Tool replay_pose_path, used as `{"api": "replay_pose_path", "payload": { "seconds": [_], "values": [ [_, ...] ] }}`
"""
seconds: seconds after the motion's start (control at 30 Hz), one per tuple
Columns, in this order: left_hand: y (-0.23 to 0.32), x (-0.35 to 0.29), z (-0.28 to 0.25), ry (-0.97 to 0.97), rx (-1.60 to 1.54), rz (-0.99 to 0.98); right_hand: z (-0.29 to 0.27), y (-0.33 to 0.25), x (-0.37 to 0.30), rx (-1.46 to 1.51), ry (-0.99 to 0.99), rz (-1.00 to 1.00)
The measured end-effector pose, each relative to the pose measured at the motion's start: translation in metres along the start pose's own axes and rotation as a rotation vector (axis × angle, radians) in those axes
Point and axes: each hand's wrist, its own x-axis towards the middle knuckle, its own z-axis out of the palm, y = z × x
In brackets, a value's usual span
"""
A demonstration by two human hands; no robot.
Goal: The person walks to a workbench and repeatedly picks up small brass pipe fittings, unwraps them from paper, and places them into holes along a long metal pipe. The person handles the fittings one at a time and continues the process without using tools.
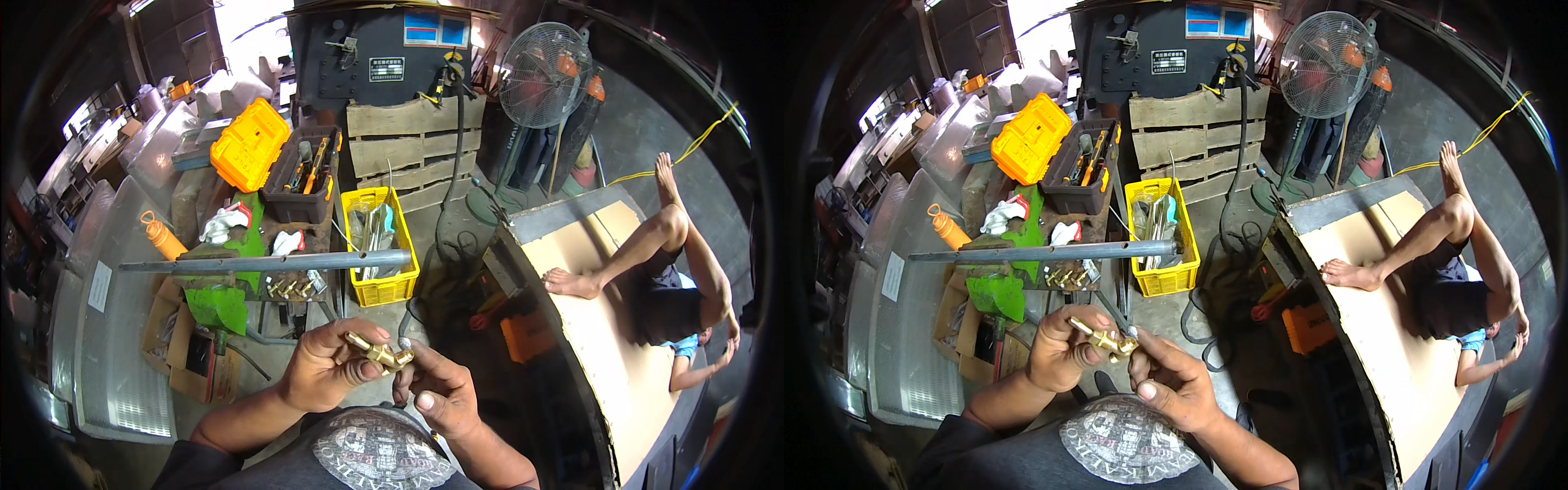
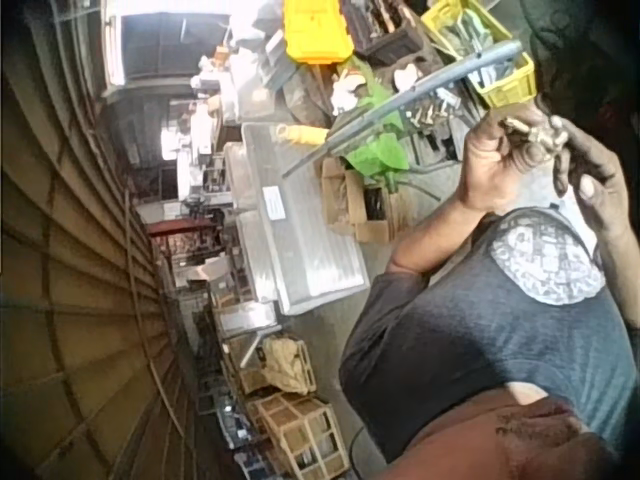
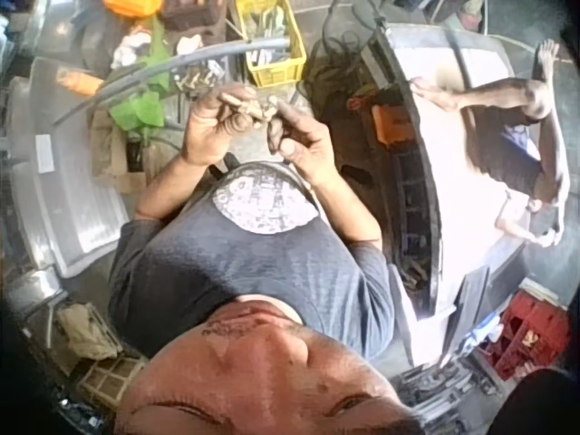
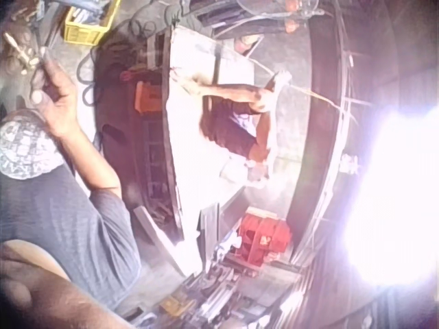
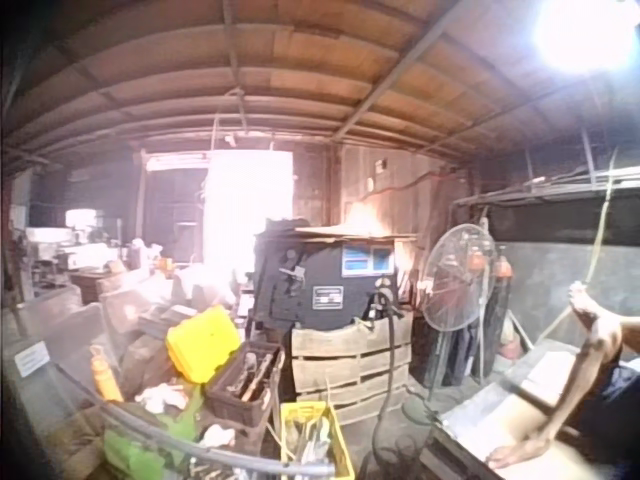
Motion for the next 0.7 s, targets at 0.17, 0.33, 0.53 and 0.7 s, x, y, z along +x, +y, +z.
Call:
{"api": "replay_pose_path", "payload": {
  "seconds": [0.17, 0.33, 0.53, 0.7],
  "values": [
    [-0.011, -0.004, -0.016, 0.024, -0.274, -0.1, 0.006, -0.005, 0.001, 0.066, -0.031, 0.046],
    [-0.01, -0.001, -0.017, 0.022, -0.613, -0.25, 0.011, -0.014, 0.006, 0.126, -0.107, 0.094],
    [-0.012, -0.005, -0.022, 0.011, -0.446, -0.202, 0.013, -0.013, 0.009, 0.08, -0.187, 0.025],
    [-0.014, -0.008, -0.026, 0.02, -0.217, -0.121, 0.01, -0.008, 0.009, -0.066, -0.236, -0.06]
  ]
}}
